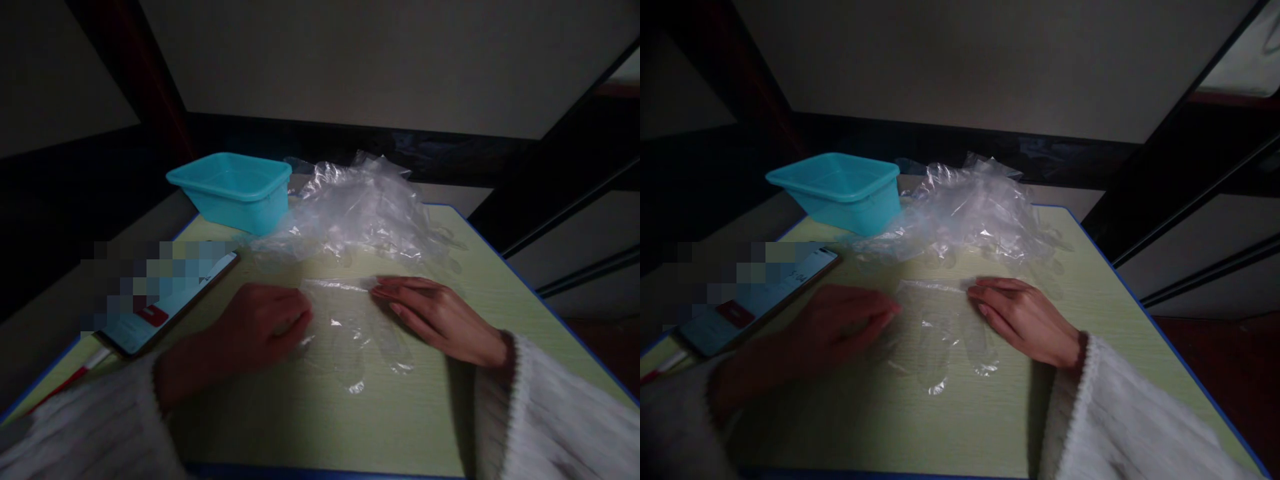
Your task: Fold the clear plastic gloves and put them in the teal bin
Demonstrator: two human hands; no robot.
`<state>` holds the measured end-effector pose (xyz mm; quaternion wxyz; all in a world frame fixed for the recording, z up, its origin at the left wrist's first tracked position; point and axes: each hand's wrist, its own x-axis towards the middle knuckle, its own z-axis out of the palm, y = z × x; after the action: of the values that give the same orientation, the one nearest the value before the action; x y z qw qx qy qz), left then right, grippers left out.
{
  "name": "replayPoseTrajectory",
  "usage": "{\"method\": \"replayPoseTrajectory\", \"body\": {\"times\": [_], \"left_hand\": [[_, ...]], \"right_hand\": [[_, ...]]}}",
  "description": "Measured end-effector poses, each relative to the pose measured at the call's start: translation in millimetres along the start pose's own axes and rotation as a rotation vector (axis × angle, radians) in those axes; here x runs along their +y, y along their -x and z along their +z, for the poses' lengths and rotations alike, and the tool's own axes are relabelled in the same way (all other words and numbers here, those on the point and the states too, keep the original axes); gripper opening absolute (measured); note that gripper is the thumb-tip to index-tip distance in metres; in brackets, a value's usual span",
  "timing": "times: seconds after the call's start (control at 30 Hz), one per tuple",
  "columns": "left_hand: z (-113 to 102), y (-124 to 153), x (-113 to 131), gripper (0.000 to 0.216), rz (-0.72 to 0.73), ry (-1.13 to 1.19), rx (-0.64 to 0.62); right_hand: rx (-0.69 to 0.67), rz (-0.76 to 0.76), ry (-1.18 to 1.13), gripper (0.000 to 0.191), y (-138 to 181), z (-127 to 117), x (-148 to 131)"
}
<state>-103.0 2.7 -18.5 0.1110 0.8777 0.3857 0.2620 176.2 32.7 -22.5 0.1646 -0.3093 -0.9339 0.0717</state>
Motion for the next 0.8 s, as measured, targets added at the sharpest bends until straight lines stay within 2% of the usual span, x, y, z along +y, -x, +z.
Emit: {"method": "replayPoseTrajectory", "body": {"times": [0.1, 0.23, 0.4, 0.8], "left_hand": [[5.0, -6.8, -12.9, 0.026, 0.049, -0.164, 0.078], [10.8, -9.4, -23.2, 0.030, 0.077, -0.273, -0.060], [9.1, -11.2, -22.6, 0.030, 0.054, -0.306, -0.204], [7.9, -9.5, -22.1, 0.029, -0.010, -0.320, -0.228]], "right_hand": [[-0.032, 0.008, 0.016, 0.033, -1.0, 1.9, 0.7], [-0.056, 0.029, 0.035, 0.036, -1.5, 4.7, 2.2], [-0.061, 0.061, 0.051, 0.042, -1.5, 6.8, 4.2], [-0.056, 0.103, 0.088, 0.057, 0.2, 14.0, 12.5]]}}
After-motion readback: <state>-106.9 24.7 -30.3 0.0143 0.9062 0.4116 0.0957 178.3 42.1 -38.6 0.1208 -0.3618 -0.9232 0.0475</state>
